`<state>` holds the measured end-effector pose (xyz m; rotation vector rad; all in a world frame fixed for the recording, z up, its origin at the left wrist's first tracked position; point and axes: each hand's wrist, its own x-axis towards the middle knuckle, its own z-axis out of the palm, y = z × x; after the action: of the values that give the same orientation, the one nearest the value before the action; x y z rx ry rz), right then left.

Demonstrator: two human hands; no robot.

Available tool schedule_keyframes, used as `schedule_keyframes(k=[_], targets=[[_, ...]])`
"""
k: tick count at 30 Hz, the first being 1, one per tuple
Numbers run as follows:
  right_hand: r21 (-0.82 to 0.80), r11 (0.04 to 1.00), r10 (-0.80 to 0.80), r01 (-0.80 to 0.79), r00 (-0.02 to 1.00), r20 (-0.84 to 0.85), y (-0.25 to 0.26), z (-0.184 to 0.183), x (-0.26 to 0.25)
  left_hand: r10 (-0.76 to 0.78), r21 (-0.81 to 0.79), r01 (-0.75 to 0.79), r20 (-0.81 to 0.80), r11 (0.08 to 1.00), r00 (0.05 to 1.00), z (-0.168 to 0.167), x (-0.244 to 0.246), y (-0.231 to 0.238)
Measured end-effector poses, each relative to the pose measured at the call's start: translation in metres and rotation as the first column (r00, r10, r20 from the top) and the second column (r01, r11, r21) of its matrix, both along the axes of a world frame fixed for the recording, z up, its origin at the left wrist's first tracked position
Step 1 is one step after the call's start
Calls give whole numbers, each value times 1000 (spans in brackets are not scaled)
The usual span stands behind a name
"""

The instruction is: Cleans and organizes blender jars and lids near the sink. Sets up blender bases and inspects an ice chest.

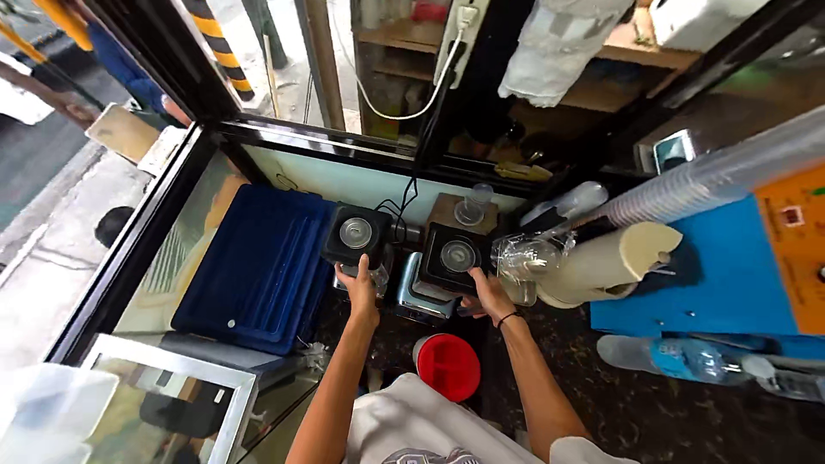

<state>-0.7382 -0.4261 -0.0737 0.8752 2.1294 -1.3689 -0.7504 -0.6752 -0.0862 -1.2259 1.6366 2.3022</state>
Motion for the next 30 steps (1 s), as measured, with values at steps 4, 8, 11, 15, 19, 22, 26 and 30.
schedule_keyframes(k=[4,8,11,15,19,22,26,30], targets=[[-13,1000,-21,20,994,-109,-1,-10,5,8,-2,-8,127,1000,992,-27,43,-8],[-75,997,-27,28,999,19,4,-5,2,-367,-47,387,233,921,901,-96,92,-20],[-48,998,40,-46,992,-116,21,-17,14,-681,-89,729,295,679,670,-139,123,-32],[-311,851,-498,424,839,-219,35,-50,35,-840,-148,867,214,476,498,-142,127,-41],[-179,891,-442,416,887,-138,25,-120,49,-901,-211,897,117,388,417,-142,81,-19],[-36,990,-141,139,987,-78,22,-161,52,-928,-352,909,212,221,308,-164,40,5],[180,960,209,-214,977,50,35,-168,52,-877,-380,920,405,97,260,-170,-1,27],[318,855,367,-410,911,188,17,-174,49,-847,-400,904,418,153,328,-170,-8,24]])
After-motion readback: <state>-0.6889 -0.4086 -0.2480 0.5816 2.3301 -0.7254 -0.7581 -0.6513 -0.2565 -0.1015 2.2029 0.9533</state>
